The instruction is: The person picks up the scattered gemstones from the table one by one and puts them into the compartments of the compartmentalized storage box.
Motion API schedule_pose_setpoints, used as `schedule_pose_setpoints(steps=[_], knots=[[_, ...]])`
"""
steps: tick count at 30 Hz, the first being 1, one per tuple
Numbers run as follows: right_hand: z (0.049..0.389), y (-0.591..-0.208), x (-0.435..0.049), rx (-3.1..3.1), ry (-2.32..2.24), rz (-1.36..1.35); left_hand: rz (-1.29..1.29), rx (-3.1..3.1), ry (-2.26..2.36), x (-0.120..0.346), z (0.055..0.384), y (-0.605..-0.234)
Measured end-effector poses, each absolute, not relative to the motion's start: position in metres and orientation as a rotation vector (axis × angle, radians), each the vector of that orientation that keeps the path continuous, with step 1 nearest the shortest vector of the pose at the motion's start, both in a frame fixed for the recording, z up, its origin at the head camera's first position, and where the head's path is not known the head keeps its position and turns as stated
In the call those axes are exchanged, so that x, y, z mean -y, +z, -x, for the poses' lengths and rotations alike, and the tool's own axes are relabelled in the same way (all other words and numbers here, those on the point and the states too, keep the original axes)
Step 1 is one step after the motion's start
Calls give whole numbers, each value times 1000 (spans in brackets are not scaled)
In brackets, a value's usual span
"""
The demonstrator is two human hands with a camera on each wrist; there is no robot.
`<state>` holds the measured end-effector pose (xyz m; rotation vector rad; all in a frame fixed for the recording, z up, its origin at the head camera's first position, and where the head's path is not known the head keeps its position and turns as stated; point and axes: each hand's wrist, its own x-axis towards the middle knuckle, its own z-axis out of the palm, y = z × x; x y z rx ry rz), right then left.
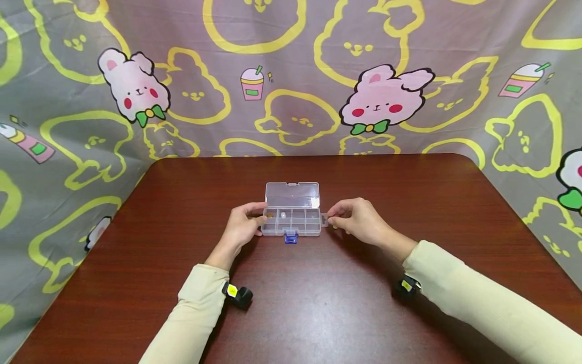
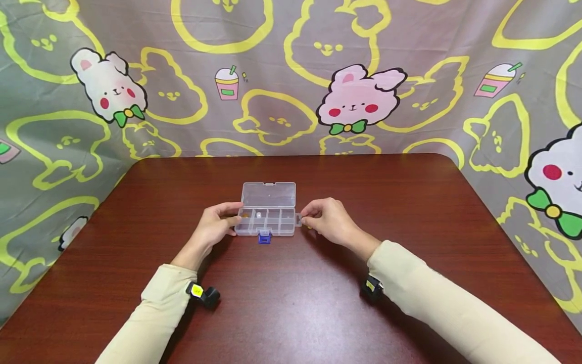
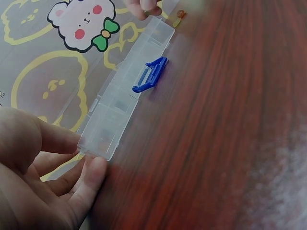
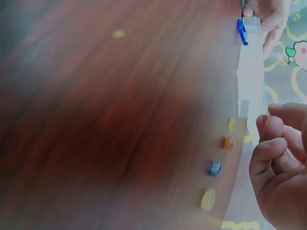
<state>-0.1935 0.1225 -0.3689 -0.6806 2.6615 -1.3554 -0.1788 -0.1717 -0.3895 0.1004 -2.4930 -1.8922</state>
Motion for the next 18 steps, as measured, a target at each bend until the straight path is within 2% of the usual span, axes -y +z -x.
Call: schedule_pose_setpoints(steps=[18], knots=[[206, -365, -86, -2675, -1364, 758, -98, 2486, -1894, 171, 178, -388]])
